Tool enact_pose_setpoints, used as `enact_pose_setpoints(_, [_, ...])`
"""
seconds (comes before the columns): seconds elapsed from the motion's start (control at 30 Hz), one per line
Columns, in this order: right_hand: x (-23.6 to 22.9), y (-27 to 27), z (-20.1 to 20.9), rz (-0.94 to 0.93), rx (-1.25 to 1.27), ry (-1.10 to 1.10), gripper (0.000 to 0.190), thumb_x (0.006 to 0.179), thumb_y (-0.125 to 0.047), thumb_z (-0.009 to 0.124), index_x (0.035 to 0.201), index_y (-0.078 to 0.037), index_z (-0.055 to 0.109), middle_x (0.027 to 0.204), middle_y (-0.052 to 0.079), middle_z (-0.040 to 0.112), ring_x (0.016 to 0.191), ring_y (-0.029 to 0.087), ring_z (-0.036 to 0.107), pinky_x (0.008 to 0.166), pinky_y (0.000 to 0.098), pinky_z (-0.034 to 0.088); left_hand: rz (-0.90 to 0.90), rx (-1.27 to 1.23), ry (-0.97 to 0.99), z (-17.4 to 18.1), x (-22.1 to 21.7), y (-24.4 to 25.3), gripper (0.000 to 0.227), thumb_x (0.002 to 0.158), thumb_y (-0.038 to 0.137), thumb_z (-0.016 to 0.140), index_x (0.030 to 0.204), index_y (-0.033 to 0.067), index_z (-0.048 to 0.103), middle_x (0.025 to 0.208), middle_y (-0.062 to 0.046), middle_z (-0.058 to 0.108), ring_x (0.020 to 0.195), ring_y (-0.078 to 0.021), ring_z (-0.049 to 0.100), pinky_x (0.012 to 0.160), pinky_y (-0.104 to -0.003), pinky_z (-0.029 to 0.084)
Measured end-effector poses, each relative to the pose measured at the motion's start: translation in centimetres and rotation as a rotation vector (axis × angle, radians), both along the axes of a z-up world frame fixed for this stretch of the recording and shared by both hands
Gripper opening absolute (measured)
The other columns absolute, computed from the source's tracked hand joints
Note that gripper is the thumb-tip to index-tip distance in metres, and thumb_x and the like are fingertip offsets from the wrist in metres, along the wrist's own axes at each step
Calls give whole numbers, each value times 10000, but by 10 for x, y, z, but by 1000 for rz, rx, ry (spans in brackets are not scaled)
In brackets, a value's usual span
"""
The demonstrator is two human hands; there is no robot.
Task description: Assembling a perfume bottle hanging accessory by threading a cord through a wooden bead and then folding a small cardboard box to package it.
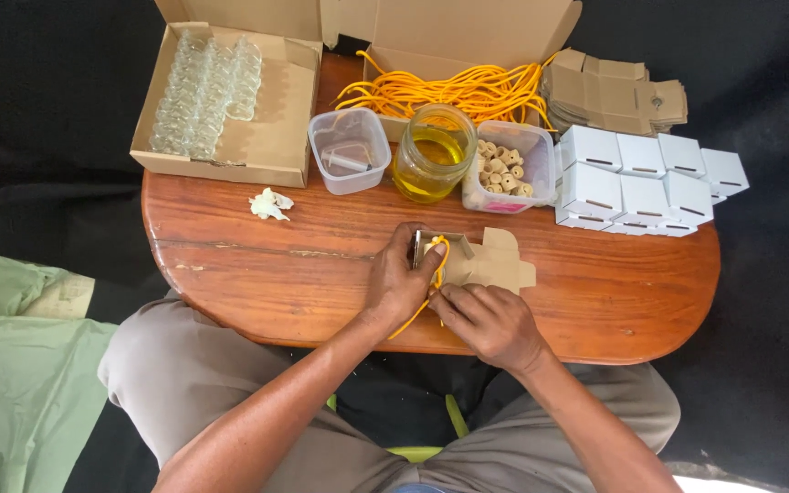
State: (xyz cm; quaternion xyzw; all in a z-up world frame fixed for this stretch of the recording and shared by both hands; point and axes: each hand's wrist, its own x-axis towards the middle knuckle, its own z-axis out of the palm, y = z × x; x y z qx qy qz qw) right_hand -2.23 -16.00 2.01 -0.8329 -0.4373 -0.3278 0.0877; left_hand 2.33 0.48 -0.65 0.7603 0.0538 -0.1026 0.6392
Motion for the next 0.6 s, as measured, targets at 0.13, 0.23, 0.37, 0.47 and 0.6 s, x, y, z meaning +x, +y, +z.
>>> enact_pose_setpoints(0.13, [5,11,21,-36,121,184,147,1009,-106,616,1038,-18,730,889,139,639,738,295,665,562,345,549,-9,-2,11,-4,1,1,364,914,340,685,1234,172,650,1090,-238,735,1121,-474,670,921,-547,537])
enact_pose_setpoints(0.23, [7,12,17,-233,246,359,94,969,-127,665,983,-50,716,800,90,609,684,278,656,536,353,538,-21,-12,36,-7,4,2,354,922,348,683,1230,178,645,1075,-217,741,1062,-452,697,883,-531,557])
enact_pose_setpoints(0.37, [9,14,12,-605,260,493,71,896,-222,728,892,-156,704,699,8,603,621,223,661,528,346,521,-17,-95,102,-21,10,-1,303,952,308,667,1219,171,621,1013,-201,747,766,-363,765,680,-427,642])
enact_pose_setpoints(0.47, [11,11,3,-743,95,339,68,857,-249,741,851,-202,693,658,-19,568,596,211,654,514,331,507,-7,-223,151,12,0,1,312,966,260,638,1250,135,599,972,-185,714,587,-288,745,516,-322,644])
enact_pose_setpoints(0.6, [14,21,15,-779,14,282,90,838,-241,743,843,-177,679,653,6,583,621,230,666,532,350,517,-27,-235,158,19,-2,2,346,962,280,629,1268,124,588,989,-194,696,561,-283,742,513,-304,654])
